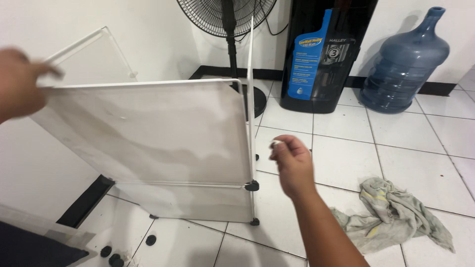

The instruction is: The person assembles a white modular storage cabinet by inserting black corner caps into frame joints, attaching white panels, and securing them with white plastic clips. They handle multiple panels and caps, aligning and snapping components together to form a box-like structure.

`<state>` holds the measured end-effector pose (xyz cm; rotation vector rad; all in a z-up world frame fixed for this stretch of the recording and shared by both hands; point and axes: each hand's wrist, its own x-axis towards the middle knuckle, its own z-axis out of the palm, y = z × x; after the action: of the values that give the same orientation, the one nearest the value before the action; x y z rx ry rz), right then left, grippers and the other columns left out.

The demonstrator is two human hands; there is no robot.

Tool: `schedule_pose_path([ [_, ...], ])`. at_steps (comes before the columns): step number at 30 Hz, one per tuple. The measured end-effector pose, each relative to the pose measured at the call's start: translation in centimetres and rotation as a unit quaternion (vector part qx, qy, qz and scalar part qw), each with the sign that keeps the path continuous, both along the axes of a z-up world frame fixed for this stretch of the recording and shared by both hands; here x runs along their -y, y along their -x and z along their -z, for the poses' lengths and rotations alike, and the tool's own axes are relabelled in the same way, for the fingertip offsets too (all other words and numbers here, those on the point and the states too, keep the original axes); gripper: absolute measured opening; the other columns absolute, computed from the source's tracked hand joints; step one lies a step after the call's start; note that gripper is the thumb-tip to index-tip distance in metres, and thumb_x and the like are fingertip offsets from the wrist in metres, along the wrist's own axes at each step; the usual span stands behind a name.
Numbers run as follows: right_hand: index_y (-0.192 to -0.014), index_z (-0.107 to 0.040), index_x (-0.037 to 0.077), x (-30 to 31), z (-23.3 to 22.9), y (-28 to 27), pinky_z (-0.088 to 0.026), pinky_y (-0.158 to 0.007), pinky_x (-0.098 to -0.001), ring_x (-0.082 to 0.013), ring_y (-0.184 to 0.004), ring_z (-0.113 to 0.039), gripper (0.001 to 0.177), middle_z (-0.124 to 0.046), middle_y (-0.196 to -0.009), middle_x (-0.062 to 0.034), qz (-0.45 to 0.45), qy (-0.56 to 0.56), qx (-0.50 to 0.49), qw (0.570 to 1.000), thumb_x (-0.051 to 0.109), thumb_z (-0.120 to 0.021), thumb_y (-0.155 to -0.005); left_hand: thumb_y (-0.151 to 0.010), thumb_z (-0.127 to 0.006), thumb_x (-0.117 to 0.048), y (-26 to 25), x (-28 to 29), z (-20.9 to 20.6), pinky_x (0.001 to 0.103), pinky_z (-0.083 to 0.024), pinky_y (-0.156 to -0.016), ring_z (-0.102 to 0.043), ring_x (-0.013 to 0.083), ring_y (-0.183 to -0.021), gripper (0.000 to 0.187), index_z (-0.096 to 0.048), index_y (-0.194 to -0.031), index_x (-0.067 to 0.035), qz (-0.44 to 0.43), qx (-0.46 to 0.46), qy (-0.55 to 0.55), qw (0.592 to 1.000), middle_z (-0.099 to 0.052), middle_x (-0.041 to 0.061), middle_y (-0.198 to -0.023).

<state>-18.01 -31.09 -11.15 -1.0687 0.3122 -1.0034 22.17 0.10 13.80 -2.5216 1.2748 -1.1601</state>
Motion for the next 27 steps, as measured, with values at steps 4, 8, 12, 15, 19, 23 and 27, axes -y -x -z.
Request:
schedule_pose_path([
  [4,-0.106,-0.063,0.005,-2.3,0.4,-2.0,-0.050,-0.075,-0.0290,-0.0132,-0.078,-0.060,0.011,-0.065,-0.091,-0.0042,-0.082,-0.043,0.014,0.996,0.014,-0.064,-0.100,-0.094,-0.057,-0.004,7.8,7.4,0.8,0.039,-0.052,-0.076,-0.063,0.0229,-0.079,0.031,-0.077,-0.116,-0.012,0.308,-0.230,0.195,0.902,-0.069,0.012,-0.093],
  [8,-0.106,-0.062,0.006,-2.6,0.4,-3.2,-0.053,-0.080,-0.0312,-0.0128,-0.081,-0.060,0.008,-0.064,-0.096,-0.0039,-0.092,-0.078,0.038,0.992,0.013,-0.062,-0.102,-0.094,-0.079,-0.034,19.6,17.1,3.0,0.044,-0.053,-0.080,-0.068,0.0299,-0.086,0.030,-0.073,-0.114,-0.012,0.457,-0.105,0.201,0.860,-0.075,0.009,-0.105],
  [12,-0.103,-0.060,0.005,-2.7,0.9,-3.8,-0.056,-0.086,-0.0339,-0.0145,-0.083,-0.064,0.007,-0.071,-0.109,-0.0055,-0.076,-0.118,0.045,0.989,0.010,-0.058,-0.099,-0.089,-0.071,-0.054,25.2,20.4,0.9,0.047,-0.055,-0.076,-0.070,0.0329,-0.094,0.059,-0.061,-0.124,-0.008,0.185,-0.241,0.039,0.952,-0.073,0.011,-0.096],
  [15,-0.112,-0.063,0.004,-2.4,1.3,-3.7,-0.057,-0.090,-0.0351,-0.0161,-0.088,-0.068,0.015,-0.065,-0.105,-0.0065,-0.086,-0.119,0.040,0.988,0.008,-0.057,-0.100,-0.092,-0.066,-0.052,26.0,20.1,-0.3,0.048,-0.055,-0.081,-0.071,0.0317,-0.098,0.049,-0.066,-0.118,-0.009,0.122,-0.284,-0.033,0.950,-0.073,0.011,-0.103],
  [19,-0.116,-0.066,0.001,-1.9,1.4,-3.3,-0.057,-0.089,-0.0353,-0.0169,-0.088,-0.068,0.023,-0.066,-0.100,-0.0116,-0.098,-0.110,0.007,0.989,0.014,-0.052,-0.104,-0.091,-0.062,-0.055,25.9,19.1,-1.1,0.047,-0.055,-0.083,-0.071,0.0279,-0.099,0.047,-0.068,-0.117,-0.015,0.102,-0.345,-0.082,0.930,-0.075,0.005,-0.105],
  [23,-0.111,-0.063,0.002,-1.6,1.4,-3.0,-0.054,-0.082,-0.0330,-0.0137,-0.083,-0.061,0.017,-0.068,-0.104,-0.0093,-0.092,-0.084,0.061,0.990,0.015,-0.054,-0.107,-0.094,-0.056,-0.053,26.3,18.4,-1.3,0.046,-0.055,-0.084,-0.070,0.0265,-0.100,0.041,-0.069,-0.120,-0.023,0.096,-0.336,-0.106,0.931,-0.075,0.002,-0.106],
  [27,-0.106,-0.062,0.003,-1.7,1.7,-3.2,-0.054,-0.081,-0.0318,-0.0139,-0.079,-0.061,0.014,-0.071,-0.104,-0.0121,-0.092,-0.105,0.050,0.989,0.015,-0.054,-0.104,-0.095,-0.056,-0.051,26.6,18.1,-1.3,0.047,-0.054,-0.084,-0.069,0.0276,-0.101,0.041,-0.069,-0.124,-0.025,0.095,-0.319,-0.100,0.938,-0.075,0.002,-0.107],
])
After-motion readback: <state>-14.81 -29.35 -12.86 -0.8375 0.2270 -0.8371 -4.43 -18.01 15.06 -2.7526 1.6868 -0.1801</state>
